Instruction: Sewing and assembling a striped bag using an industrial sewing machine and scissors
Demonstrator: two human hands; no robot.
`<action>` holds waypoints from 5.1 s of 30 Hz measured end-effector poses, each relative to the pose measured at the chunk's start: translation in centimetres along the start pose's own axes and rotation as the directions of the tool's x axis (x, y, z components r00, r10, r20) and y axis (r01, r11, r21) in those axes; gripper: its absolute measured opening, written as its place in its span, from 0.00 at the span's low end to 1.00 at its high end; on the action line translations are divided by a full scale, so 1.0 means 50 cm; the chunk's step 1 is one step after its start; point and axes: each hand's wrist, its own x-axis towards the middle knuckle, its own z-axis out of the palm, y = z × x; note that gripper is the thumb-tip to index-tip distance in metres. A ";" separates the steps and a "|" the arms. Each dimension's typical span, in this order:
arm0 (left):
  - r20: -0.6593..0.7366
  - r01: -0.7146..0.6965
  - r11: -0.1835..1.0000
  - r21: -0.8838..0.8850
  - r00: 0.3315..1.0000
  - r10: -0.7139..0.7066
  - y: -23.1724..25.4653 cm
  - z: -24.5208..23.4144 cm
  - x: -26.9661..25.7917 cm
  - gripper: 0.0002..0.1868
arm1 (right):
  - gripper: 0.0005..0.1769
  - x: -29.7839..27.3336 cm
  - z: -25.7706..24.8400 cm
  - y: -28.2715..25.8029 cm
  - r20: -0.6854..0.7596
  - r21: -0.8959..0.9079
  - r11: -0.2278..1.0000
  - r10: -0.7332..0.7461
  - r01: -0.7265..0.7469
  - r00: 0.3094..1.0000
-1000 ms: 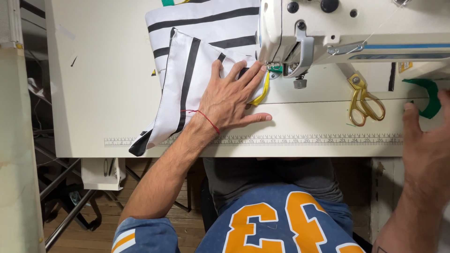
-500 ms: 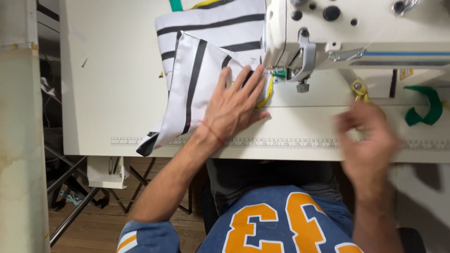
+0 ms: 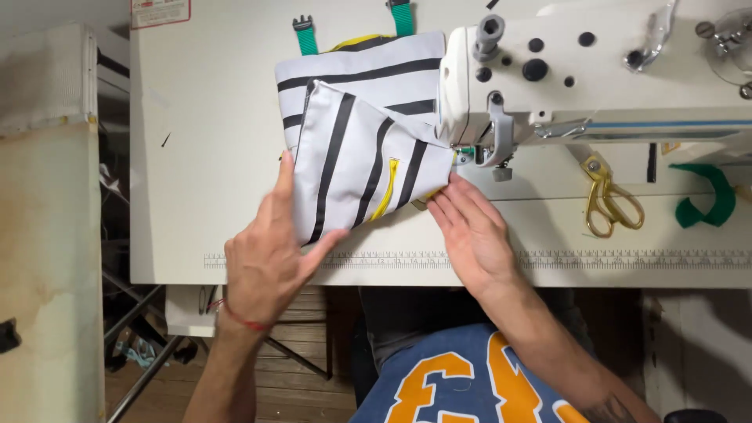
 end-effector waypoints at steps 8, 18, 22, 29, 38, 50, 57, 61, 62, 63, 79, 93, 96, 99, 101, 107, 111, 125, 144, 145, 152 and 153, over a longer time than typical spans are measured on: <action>-0.010 -0.246 0.850 -0.466 0.962 0.272 0.044 -0.141 0.016 0.23 | 0.18 0.047 -0.006 0.053 -0.112 0.074 0.995 -0.057 0.066 0.992; 0.348 -0.377 0.828 0.415 0.906 0.239 0.083 -0.185 0.060 0.06 | 0.13 0.012 -0.048 0.005 0.153 -0.304 0.947 0.155 -0.103 0.976; 0.242 -0.391 0.464 0.795 0.905 0.349 0.272 -0.224 0.060 0.23 | 0.15 0.002 -0.034 -0.023 0.191 -0.492 0.870 0.070 0.034 0.979; 0.170 -0.844 0.499 0.197 0.530 0.830 0.248 0.011 0.193 0.34 | 0.23 0.030 -0.079 0.000 0.136 -0.606 0.787 -0.043 0.118 0.990; -0.171 -0.195 0.981 0.007 0.966 0.193 0.072 -0.098 0.002 0.58 | 0.29 0.041 -0.088 0.064 0.185 0.092 0.978 0.169 -0.188 0.968; -0.026 0.015 0.715 -0.699 0.999 -0.046 -0.038 -0.106 -0.015 0.23 | 0.26 -0.007 -0.096 0.124 0.298 -0.140 0.987 -0.029 0.074 0.954; 0.102 -0.224 0.949 -0.220 0.963 0.251 0.036 -0.228 0.046 0.16 | 0.20 -0.066 -0.189 -0.021 0.327 -0.521 0.850 0.115 0.078 0.938; 0.134 -0.175 0.975 -0.140 0.972 0.194 -0.003 -0.201 0.082 0.11 | 0.16 -0.090 -0.115 -0.123 0.310 -0.861 0.314 -0.299 0.400 0.902; 0.195 -0.103 0.990 -0.096 0.973 0.121 -0.015 -0.191 0.093 0.14 | 0.12 -0.087 -0.107 -0.131 0.506 -0.785 0.142 -0.415 0.603 0.756; 0.263 -0.026 0.998 -0.048 0.964 0.038 -0.028 -0.179 0.093 0.16 | 0.09 -0.090 -0.103 -0.135 0.674 -0.662 -0.047 -0.473 0.748 0.568; -0.097 -0.143 0.966 0.216 0.981 0.167 -0.094 -0.071 0.235 0.09 | 0.11 0.143 -0.023 -0.065 0.984 0.100 -0.783 -0.013 0.614 -0.177; -0.475 -0.547 0.783 0.297 0.627 0.618 0.217 0.144 0.099 0.09 | 0.06 0.168 -0.119 -0.020 0.969 -0.196 -0.712 -0.246 0.675 0.021; -0.237 -0.549 0.724 0.417 0.703 0.670 0.278 0.122 0.049 0.14 | 0.10 0.094 -0.081 -0.045 0.980 -0.178 -0.747 -0.192 0.641 0.049; -0.062 -0.586 0.709 0.393 0.752 0.656 0.338 0.144 0.032 0.17 | 0.11 0.083 -0.106 -0.060 0.985 -0.168 -0.703 -0.144 0.691 0.092; 0.048 -0.675 0.687 0.269 0.722 0.691 0.337 0.131 0.063 0.17 | 0.10 0.081 -0.100 -0.073 0.983 -0.182 -0.700 -0.148 0.690 0.109; 0.065 -0.769 0.623 0.145 0.636 0.769 0.298 0.097 0.188 0.20 | 0.13 0.105 -0.130 -0.111 0.995 -0.087 -0.731 -0.031 0.676 0.095; 0.050 -0.819 0.547 0.173 0.562 0.826 0.232 0.180 0.219 0.26 | 0.11 0.097 -0.108 -0.124 0.995 -0.055 -0.711 0.018 0.701 0.097; -0.086 -0.700 0.704 -0.117 0.714 0.695 0.181 0.227 0.197 0.37 | 0.20 0.034 -0.142 -0.090 0.967 -0.099 -0.783 0.069 0.614 0.245; -0.150 -0.804 0.593 -0.041 0.592 0.792 0.149 0.268 0.228 0.39 | 0.30 -0.006 -0.172 -0.040 0.943 -0.127 -0.906 0.016 0.403 0.333; -0.152 -0.804 0.594 -0.038 0.592 0.791 0.147 0.269 0.228 0.39 | 0.30 -0.008 -0.169 -0.039 0.944 -0.125 -0.907 0.016 0.403 0.329; -0.165 -0.821 0.569 -0.045 0.568 0.807 0.137 0.281 0.247 0.36 | 0.30 -0.016 -0.163 -0.038 0.927 -0.125 -0.920 0.026 0.371 0.375; -0.159 -0.824 0.563 -0.059 0.564 0.810 0.136 0.279 0.256 0.37 | 0.31 -0.014 -0.160 -0.038 0.924 -0.122 -0.927 0.025 0.355 0.382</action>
